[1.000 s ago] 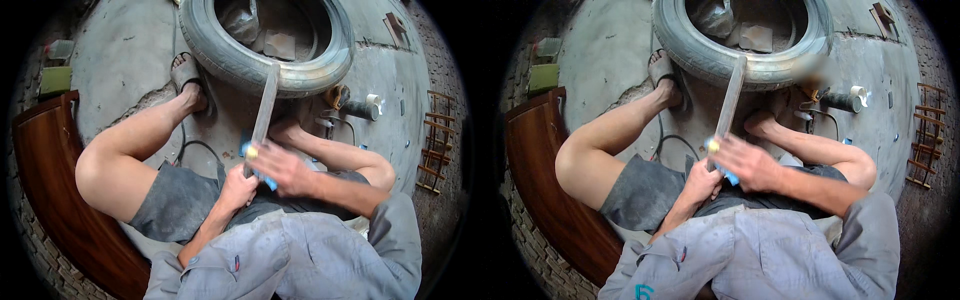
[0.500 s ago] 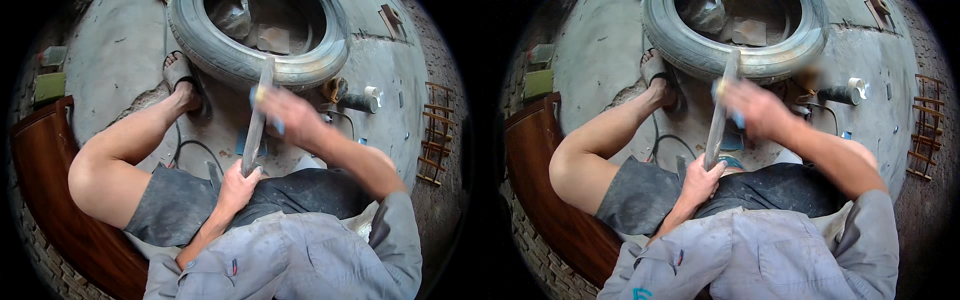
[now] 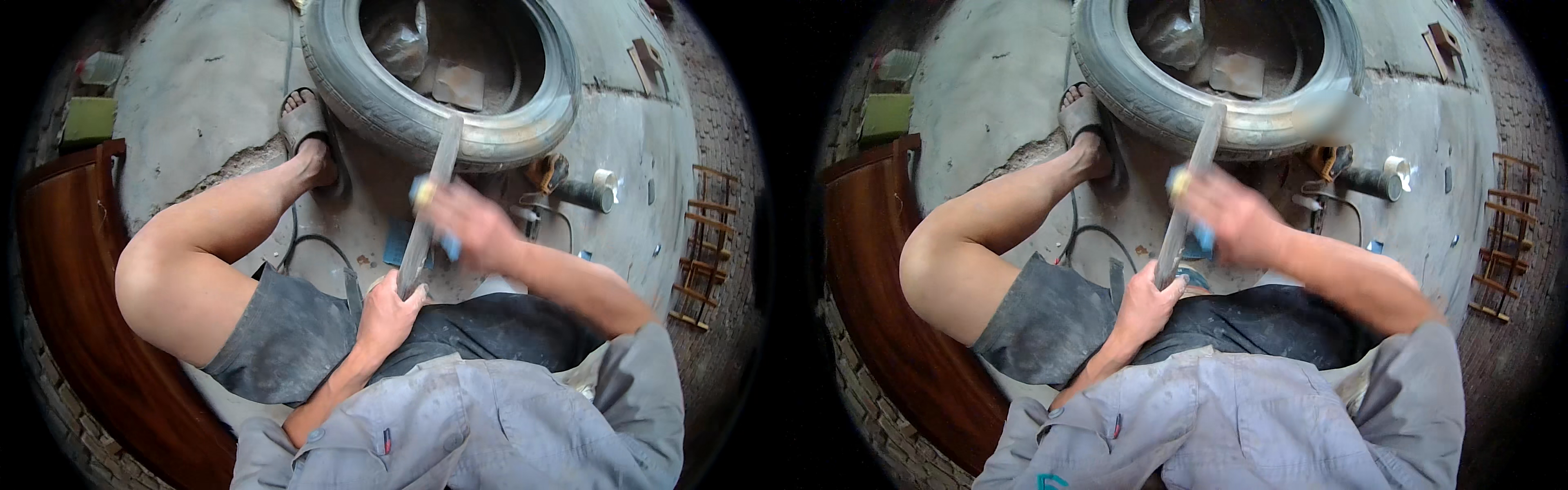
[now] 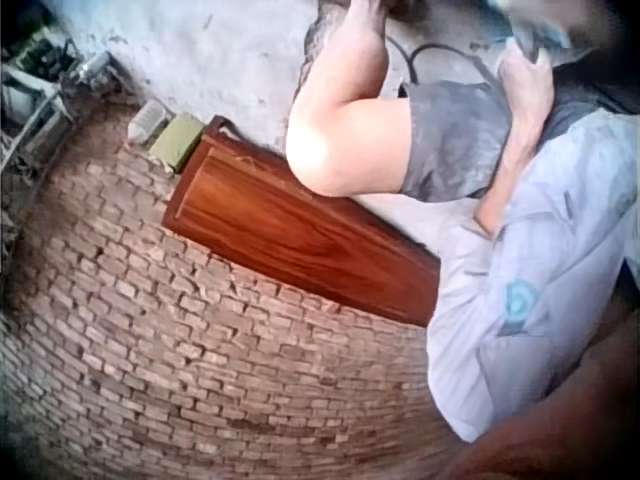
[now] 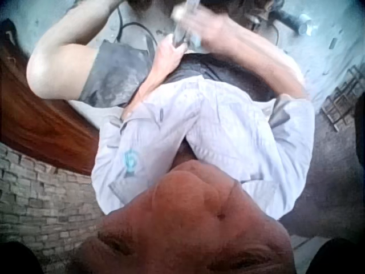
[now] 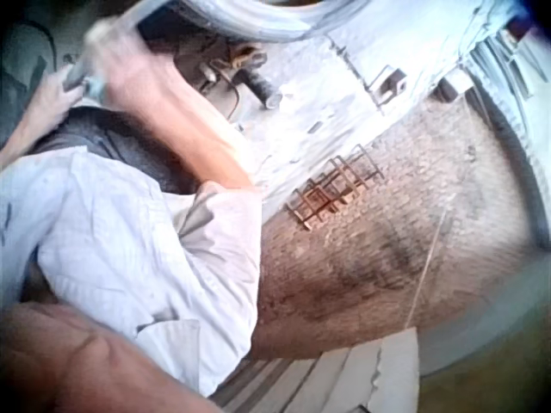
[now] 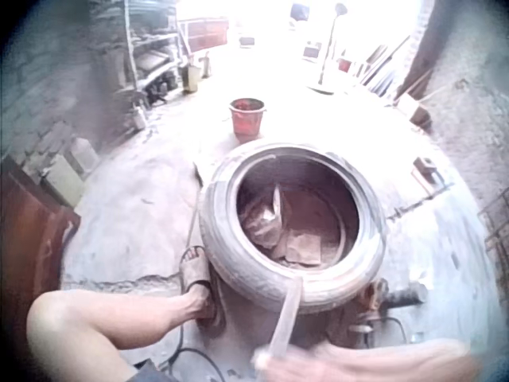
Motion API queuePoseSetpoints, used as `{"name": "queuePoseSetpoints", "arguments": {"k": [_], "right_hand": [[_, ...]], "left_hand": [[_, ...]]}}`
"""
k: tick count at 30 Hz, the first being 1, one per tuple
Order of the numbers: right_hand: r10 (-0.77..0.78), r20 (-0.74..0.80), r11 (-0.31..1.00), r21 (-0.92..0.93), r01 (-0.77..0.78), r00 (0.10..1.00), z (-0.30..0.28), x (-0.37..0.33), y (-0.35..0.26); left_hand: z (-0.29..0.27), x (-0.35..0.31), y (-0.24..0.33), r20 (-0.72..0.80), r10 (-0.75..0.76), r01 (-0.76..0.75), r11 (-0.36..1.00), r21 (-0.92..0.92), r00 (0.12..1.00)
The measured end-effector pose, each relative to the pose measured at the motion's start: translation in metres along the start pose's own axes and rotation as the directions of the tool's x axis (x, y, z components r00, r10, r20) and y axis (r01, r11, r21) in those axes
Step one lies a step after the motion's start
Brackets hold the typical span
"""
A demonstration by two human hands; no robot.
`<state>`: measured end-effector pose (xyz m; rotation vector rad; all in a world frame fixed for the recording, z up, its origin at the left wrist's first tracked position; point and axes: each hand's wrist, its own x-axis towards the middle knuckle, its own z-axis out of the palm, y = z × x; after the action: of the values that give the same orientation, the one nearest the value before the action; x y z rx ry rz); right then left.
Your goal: The person sits on the floor and applies a liquid to a long metal bar, then repeatedly rubs the bar with a sanding block. The person switches sanding blocks and continues rubbing the bar until the end of the clip.
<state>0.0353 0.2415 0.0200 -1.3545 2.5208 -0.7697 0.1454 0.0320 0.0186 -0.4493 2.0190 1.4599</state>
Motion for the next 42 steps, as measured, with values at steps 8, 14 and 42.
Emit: {"name": "queuePoseSetpoints", "arguments": {"k": [8, 14, 42], "right_hand": [[0.118, -0.142, 0.982, -0.133, -0.137, 0.983, -0.032, 0.032, 0.111], [0.078, -0.176, 0.962, -0.243, -0.12, 0.981, -0.046, 0.052, 0.141], [0.489, -0.367, 0.859, 0.048, -0.509, 0.791, 0.042, 0.041, -0.006]], "left_hand": [[0.002, -0.004, 0.005, -0.015, -0.076, 0.077, 0.994, 0.082, 0.997], [-0.001, -0.007, 0.005, -0.021, -0.076, 0.078, 0.995, 0.057, 0.997], [0.01, -0.006, 0.008, -0.092, -0.034, 0.046, 0.99, 0.137, 0.995]]}}
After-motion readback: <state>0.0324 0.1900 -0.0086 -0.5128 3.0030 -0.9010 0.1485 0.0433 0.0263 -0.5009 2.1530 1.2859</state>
